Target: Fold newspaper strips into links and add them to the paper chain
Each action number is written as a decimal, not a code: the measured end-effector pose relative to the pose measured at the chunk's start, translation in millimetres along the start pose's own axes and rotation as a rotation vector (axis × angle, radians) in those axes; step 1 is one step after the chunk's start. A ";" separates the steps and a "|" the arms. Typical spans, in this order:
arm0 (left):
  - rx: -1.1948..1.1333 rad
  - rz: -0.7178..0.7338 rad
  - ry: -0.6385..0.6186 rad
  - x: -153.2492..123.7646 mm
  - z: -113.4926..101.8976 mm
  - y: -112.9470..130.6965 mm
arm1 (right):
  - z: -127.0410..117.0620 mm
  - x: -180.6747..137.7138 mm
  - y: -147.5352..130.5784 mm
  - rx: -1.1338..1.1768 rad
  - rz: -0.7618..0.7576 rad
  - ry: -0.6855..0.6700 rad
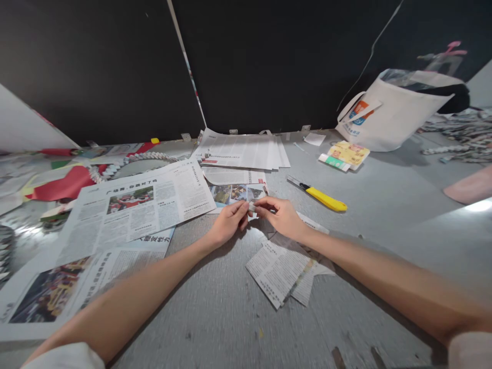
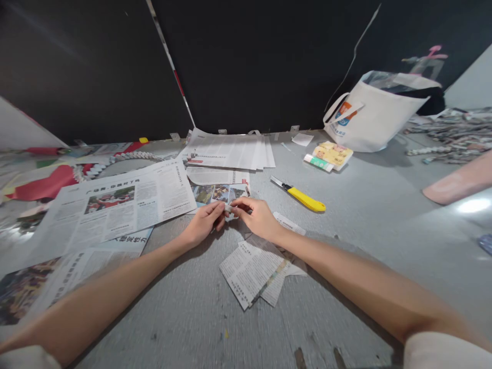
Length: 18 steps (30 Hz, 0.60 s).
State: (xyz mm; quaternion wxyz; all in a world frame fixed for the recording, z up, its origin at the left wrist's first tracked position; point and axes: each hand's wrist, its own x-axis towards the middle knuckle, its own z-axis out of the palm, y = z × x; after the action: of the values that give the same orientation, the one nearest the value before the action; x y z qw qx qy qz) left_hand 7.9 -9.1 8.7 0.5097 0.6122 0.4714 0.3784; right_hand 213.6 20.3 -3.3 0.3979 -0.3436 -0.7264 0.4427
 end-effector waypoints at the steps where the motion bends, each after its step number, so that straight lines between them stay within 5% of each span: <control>1: -0.007 -0.005 -0.004 -0.5 0.3 0.9 | 0.0 -0.1 0.6 0.016 0.009 -0.003; 7: 0.016 -0.015 -0.008 -1.7 1.5 2.7 | -1.1 -0.1 3.3 0.070 0.046 0.027; 13: -0.112 -0.022 0.120 2.1 0.6 -5.7 | -4.5 2.1 -1.3 -0.067 -0.097 0.205; 18: -0.104 -0.013 0.067 1.3 -0.2 -1.5 | -5.4 1.5 -2.8 0.039 -0.014 0.233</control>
State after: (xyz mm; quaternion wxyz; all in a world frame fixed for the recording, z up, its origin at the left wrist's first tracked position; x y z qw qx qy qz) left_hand 7.8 -7.8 7.2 0.5273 0.5687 0.4718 0.4193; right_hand 217.3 22.5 1.2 0.4894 -0.3799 -0.6687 0.4110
